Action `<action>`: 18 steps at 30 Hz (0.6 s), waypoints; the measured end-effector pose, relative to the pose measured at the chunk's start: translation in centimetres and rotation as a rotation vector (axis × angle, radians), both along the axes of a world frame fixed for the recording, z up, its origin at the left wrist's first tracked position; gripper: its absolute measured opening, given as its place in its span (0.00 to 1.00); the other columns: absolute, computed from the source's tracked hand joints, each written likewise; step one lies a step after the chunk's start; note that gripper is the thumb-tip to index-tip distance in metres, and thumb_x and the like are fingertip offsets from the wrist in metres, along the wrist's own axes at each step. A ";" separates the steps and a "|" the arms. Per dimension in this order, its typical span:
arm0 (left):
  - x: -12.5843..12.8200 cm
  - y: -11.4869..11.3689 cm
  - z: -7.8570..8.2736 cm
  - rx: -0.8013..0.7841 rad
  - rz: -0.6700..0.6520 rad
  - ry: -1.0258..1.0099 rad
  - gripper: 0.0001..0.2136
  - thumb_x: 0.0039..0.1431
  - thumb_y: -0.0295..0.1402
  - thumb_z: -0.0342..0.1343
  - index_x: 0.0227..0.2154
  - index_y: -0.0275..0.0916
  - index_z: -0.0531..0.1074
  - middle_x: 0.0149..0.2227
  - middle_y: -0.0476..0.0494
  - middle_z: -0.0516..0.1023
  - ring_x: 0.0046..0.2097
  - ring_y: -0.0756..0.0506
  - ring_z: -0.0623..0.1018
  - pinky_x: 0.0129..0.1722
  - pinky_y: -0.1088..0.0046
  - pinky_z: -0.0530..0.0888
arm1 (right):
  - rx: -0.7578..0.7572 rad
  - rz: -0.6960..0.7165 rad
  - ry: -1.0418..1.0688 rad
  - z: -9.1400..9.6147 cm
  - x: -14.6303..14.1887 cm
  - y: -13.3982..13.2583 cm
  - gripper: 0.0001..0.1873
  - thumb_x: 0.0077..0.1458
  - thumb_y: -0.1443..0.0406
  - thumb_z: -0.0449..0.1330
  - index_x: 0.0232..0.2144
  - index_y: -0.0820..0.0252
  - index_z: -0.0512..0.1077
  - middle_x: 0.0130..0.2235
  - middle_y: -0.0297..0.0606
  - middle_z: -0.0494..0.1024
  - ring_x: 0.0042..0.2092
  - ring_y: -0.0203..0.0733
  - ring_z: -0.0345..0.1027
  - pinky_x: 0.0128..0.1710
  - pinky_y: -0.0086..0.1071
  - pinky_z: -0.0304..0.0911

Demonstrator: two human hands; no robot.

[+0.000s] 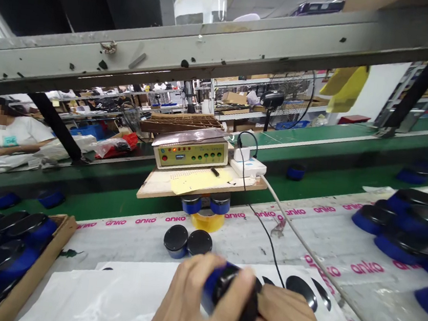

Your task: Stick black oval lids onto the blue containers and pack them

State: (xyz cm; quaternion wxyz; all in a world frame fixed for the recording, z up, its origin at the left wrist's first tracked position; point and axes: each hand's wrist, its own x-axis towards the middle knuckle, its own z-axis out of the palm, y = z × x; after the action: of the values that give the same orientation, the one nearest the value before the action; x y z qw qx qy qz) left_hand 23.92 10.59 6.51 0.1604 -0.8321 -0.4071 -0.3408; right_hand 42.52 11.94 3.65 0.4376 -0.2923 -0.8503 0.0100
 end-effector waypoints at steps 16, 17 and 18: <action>3.1 9.7 -5.8 -0.382 0.170 0.232 0.23 0.60 0.31 0.49 0.58 0.34 0.57 0.55 0.32 0.64 0.54 0.33 0.65 0.50 0.50 0.64 | -0.166 -1.672 0.253 -5.2 16.2 2.6 0.21 0.52 0.51 0.49 0.37 0.65 0.60 0.56 0.67 0.54 0.57 0.72 0.46 0.49 0.63 0.48; 2.8 9.2 -5.6 -0.347 0.160 0.203 0.24 0.61 0.32 0.48 0.59 0.37 0.55 0.57 0.33 0.62 0.55 0.33 0.64 0.49 0.49 0.64 | -0.208 -1.690 0.302 -5.6 17.3 2.7 0.21 0.51 0.53 0.50 0.38 0.66 0.60 0.56 0.68 0.53 0.57 0.73 0.44 0.49 0.64 0.47; 2.6 8.6 -5.2 -0.325 0.140 0.169 0.23 0.61 0.34 0.48 0.59 0.41 0.55 0.59 0.35 0.60 0.56 0.33 0.63 0.49 0.49 0.65 | -0.246 -1.673 0.345 -5.8 18.1 2.8 0.21 0.50 0.54 0.50 0.38 0.66 0.59 0.55 0.68 0.54 0.57 0.73 0.45 0.49 0.64 0.47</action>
State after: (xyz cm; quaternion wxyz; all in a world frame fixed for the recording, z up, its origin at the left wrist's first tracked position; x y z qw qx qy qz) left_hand 26.52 19.21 1.32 0.0808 -0.8424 -0.4986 -0.1876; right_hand 60.61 14.77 -2.19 0.3896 -0.8621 -0.2699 -0.1793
